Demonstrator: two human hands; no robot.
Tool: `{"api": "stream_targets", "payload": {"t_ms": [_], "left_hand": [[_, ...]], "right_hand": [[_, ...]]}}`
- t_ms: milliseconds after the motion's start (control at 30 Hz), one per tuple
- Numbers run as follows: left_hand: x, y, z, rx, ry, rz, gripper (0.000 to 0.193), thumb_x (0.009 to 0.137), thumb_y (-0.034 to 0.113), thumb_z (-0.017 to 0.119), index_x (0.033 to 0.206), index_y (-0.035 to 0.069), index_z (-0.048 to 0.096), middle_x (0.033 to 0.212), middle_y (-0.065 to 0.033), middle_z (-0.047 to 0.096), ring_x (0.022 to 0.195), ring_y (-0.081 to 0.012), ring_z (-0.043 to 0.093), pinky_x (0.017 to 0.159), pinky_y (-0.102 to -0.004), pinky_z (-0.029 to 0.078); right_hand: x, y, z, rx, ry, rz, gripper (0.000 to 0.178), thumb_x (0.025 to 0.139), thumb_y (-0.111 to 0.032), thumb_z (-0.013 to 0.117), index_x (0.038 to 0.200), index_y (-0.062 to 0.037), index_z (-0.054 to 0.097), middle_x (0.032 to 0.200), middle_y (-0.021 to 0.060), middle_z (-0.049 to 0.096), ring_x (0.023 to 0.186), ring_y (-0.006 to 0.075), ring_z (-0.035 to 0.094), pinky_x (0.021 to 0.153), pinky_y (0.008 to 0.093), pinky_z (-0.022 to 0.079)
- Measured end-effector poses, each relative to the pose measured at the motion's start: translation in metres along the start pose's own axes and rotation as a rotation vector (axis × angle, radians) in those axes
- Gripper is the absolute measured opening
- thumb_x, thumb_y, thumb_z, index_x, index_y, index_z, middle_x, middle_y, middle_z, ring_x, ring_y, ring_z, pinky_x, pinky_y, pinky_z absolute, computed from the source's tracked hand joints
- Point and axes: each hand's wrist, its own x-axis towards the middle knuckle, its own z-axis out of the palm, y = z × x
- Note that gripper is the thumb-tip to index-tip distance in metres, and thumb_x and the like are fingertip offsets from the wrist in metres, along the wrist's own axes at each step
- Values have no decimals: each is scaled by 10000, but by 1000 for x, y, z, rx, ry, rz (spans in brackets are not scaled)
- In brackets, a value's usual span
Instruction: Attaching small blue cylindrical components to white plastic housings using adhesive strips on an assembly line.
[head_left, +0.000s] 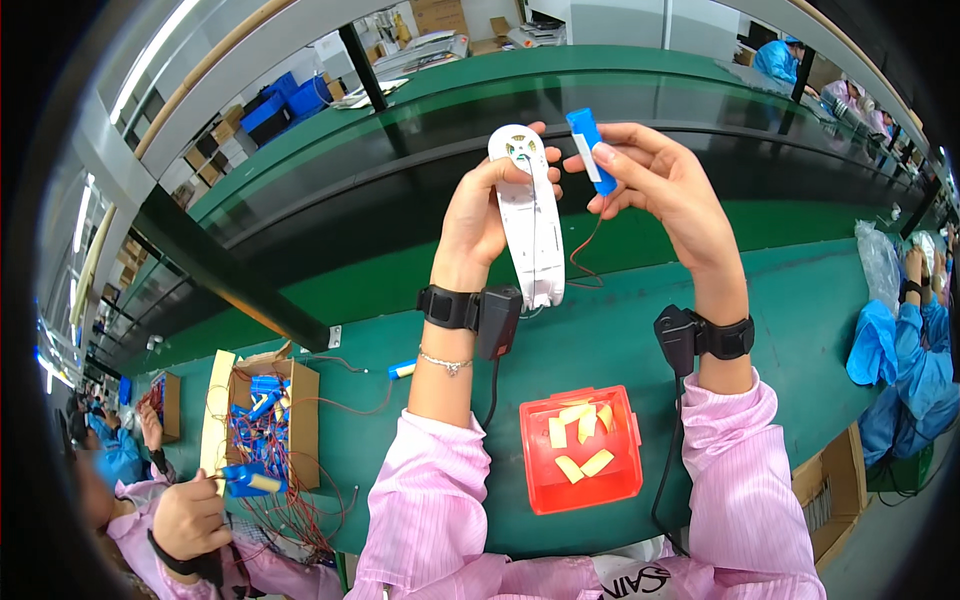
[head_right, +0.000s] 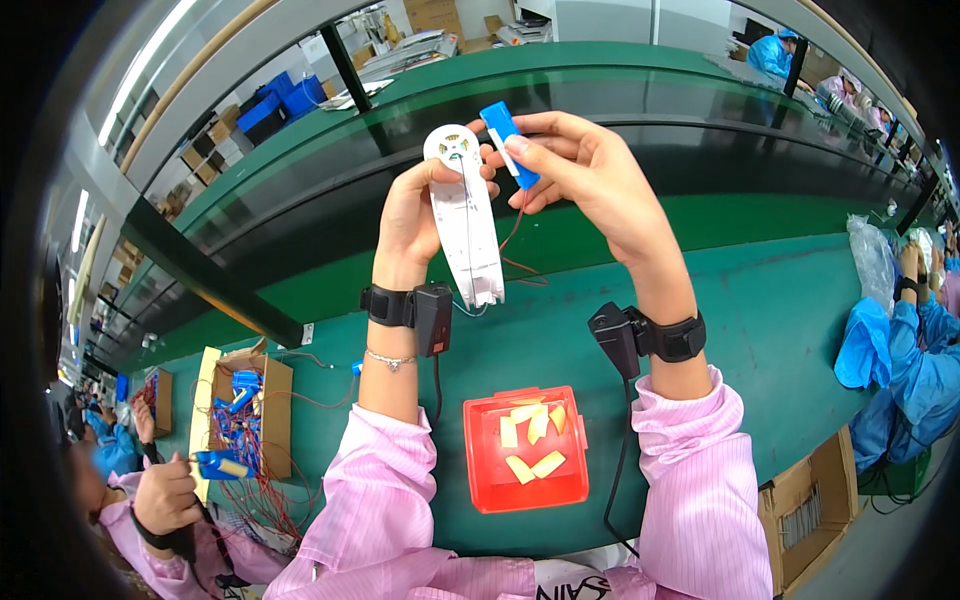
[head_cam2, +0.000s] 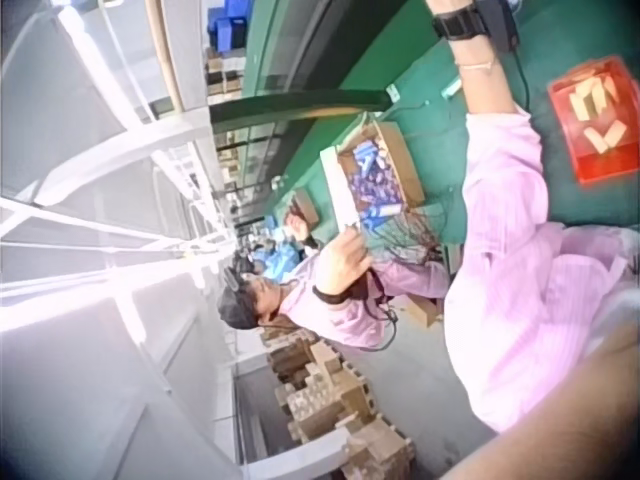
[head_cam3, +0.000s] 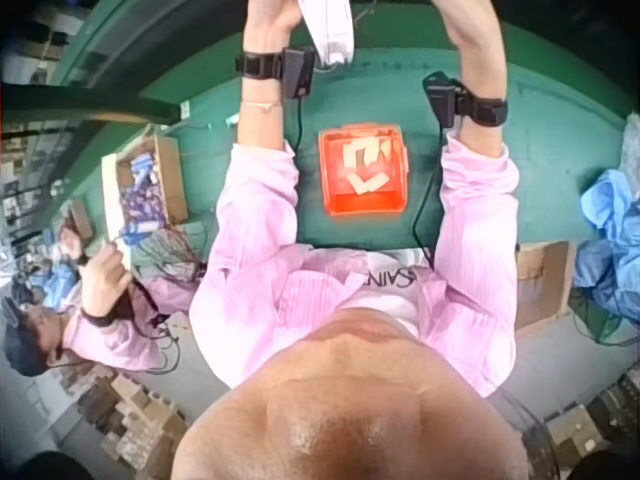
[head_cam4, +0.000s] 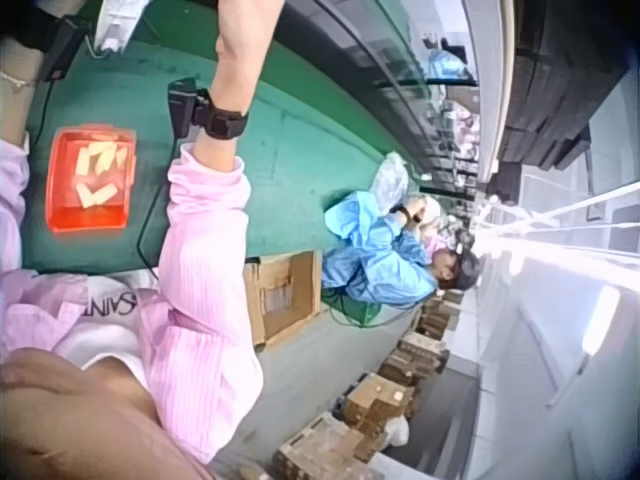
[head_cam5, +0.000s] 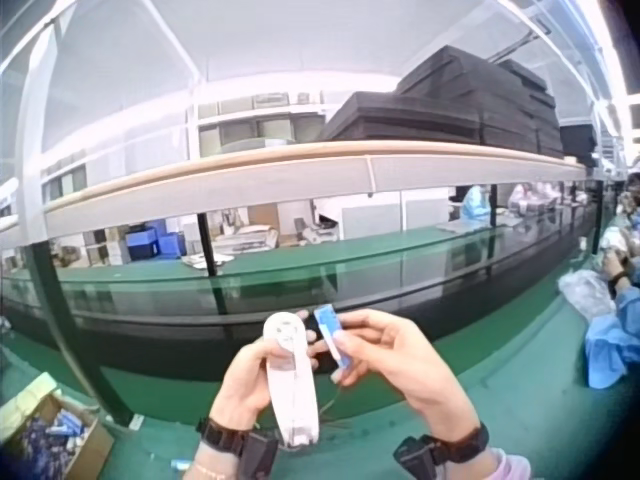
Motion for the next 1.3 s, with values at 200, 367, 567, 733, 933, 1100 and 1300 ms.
{"api": "stream_targets", "payload": {"t_ms": [200, 367, 567, 733, 933, 1100, 1300], "left_hand": [[-1, -2, 14, 292, 186, 177, 616, 749, -16, 528, 1354, -20, 409, 1137, -202, 622, 927, -262, 657, 825, -385, 565], [1, -5, 12, 413, 200, 252, 536, 811, -8, 590, 1322, -14, 429, 1109, -162, 632, 912, -217, 654, 797, -343, 553], [1, -8, 15, 250, 194, 356, 509, 816, 9, 599, 1305, -5, 457, 1072, -131, 633, 891, -191, 640, 763, -324, 544], [-6, -4, 27, 152, 200, 393, 460, 871, 176, 585, 1281, 3, 468, 1025, -147, 615, 884, -221, 620, 736, -349, 540], [-6, -7, 37, 56, 202, 400, 428, 976, 389, 533, 1185, 18, 497, 976, -143, 619, 841, -218, 629, 718, -345, 540], [-9, -6, 42, 78, 239, 436, 435, 979, 431, 531, 1141, 28, 507, 950, -141, 635, 830, -212, 627, 713, -335, 536], [-11, -7, 44, 52, 276, 484, 436, 991, 418, 500, 1118, 2, 535, 990, -167, 639, 857, -237, 627, 719, -362, 532]], "right_hand": [[-1, 0, -5, 6, 14, -20, 447, 928, -243, 665, 1236, 62, 553, 1012, 149, 713, 709, 154, 683, 660, 256, 563], [-1, 6, 2, -5, 7, -4, 435, 923, -237, 672, 1230, 52, 562, 1008, 132, 680, 728, 173, 689, 648, 264, 561], [-2, 26, 25, -12, -69, 54, 372, 908, -152, 664, 1210, 49, 585, 979, 116, 647, 705, 127, 668, 652, 273, 554], [-5, 32, 40, -158, 5, 96, 348, 880, -137, 698, 1160, 50, 611, 975, 106, 665, 737, 110, 667, 654, 258, 541], [-9, 32, 50, -342, 145, -66, 278, 815, -121, 731, 1015, 57, 657, 872, 126, 687, 672, 157, 680, 617, 287, 537], [-12, 31, 54, -385, 181, -121, 263, 805, -120, 739, 987, 55, 665, 878, 142, 679, 675, 179, 679, 608, 301, 526], [-15, 30, 59, -359, 180, -102, 215, 819, -114, 728, 959, 43, 683, 873, 127, 646, 668, 187, 659, 608, 312, 512]]}}
